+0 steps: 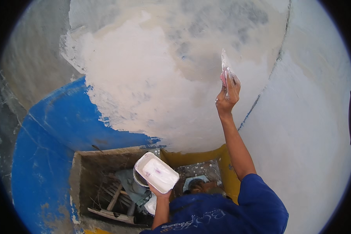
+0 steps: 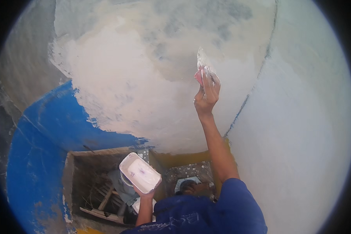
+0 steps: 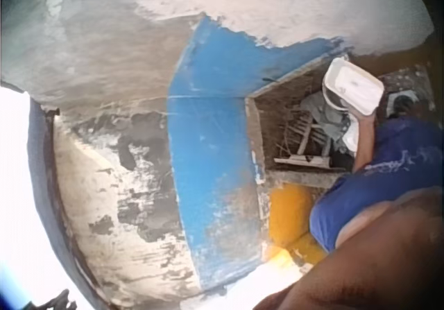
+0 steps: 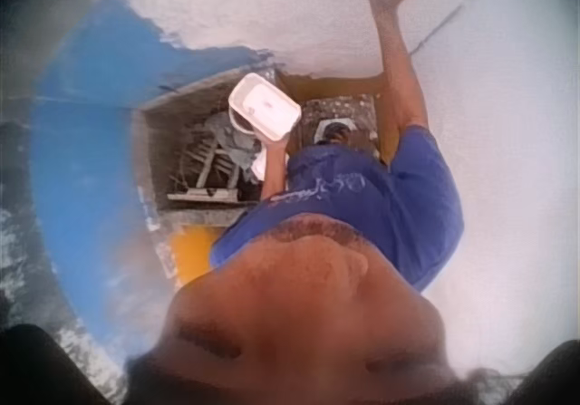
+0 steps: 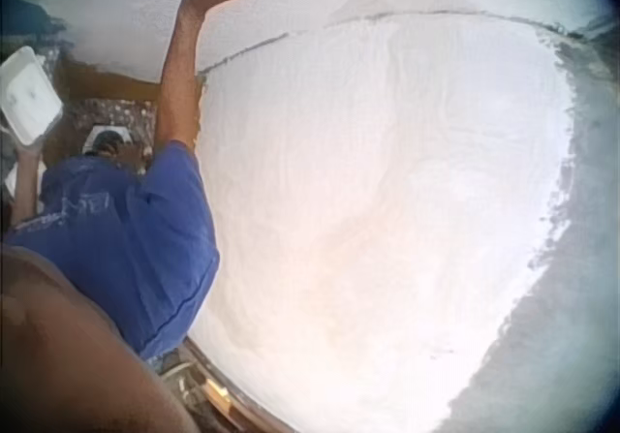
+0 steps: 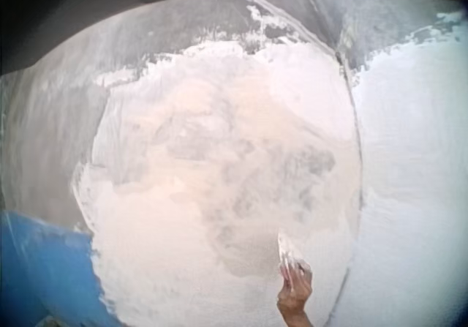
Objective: The person applies plaster to a wall using a putty knife. They scoop plaster from a small container and spread it onto the wall with broad strokes, smoothing the surface.
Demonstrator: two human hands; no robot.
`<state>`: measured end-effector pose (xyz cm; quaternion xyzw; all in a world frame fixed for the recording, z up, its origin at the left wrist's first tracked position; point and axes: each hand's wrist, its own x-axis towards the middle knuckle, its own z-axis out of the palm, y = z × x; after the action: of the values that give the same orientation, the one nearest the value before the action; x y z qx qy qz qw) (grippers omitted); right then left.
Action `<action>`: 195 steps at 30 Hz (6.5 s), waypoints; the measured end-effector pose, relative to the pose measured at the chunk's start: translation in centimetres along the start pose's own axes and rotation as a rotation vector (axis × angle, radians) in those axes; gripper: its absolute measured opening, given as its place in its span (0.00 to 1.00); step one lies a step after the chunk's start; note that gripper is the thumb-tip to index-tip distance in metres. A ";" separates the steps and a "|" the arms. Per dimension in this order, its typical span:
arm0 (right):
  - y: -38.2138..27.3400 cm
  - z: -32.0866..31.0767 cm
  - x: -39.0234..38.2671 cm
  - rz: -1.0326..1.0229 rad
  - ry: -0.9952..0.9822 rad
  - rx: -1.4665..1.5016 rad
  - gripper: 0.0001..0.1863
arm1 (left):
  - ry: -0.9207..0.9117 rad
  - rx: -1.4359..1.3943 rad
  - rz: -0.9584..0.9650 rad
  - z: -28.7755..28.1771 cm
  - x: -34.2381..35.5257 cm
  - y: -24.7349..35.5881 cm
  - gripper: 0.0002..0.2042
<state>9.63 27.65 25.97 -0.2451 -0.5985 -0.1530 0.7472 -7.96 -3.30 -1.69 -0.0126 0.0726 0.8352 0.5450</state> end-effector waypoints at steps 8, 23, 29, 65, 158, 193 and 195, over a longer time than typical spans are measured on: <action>-1.9 0.5 -10.5 -0.085 -0.493 0.094 0.33 | 0.047 -0.034 -0.023 0.3 0.2 -0.5 0.36; -5.2 4.7 -2.0 -0.035 -0.207 0.075 0.35 | -0.071 0.044 0.003 0.6 0.3 -0.4 0.32; -9.4 4.2 -9.1 -0.050 -0.497 0.260 0.34 | 0.036 -0.069 0.020 -0.3 0.6 -0.4 0.35; 6.2 -0.5 -1.0 -0.110 -0.273 -0.211 0.33 | 0.052 -0.054 -0.170 -0.9 2.3 -0.4 0.36; 4.2 -1.8 -5.8 -0.027 -0.331 -0.297 0.35 | 0.039 0.012 -0.120 -0.8 0.4 -0.9 0.36; 4.0 -5.3 -6.7 -0.022 -0.279 -0.114 0.31 | 0.005 -0.003 -0.190 -0.1 1.4 -1.5 0.35; 4.6 -5.7 -3.1 -0.023 -0.177 -0.066 0.34 | -0.017 0.028 -0.169 -0.4 1.6 -1.4 0.36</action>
<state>15.96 28.20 21.21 -0.2751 -0.6596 -0.1591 0.6811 -7.38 -1.40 -2.35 -0.0039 0.0781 0.7853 0.6142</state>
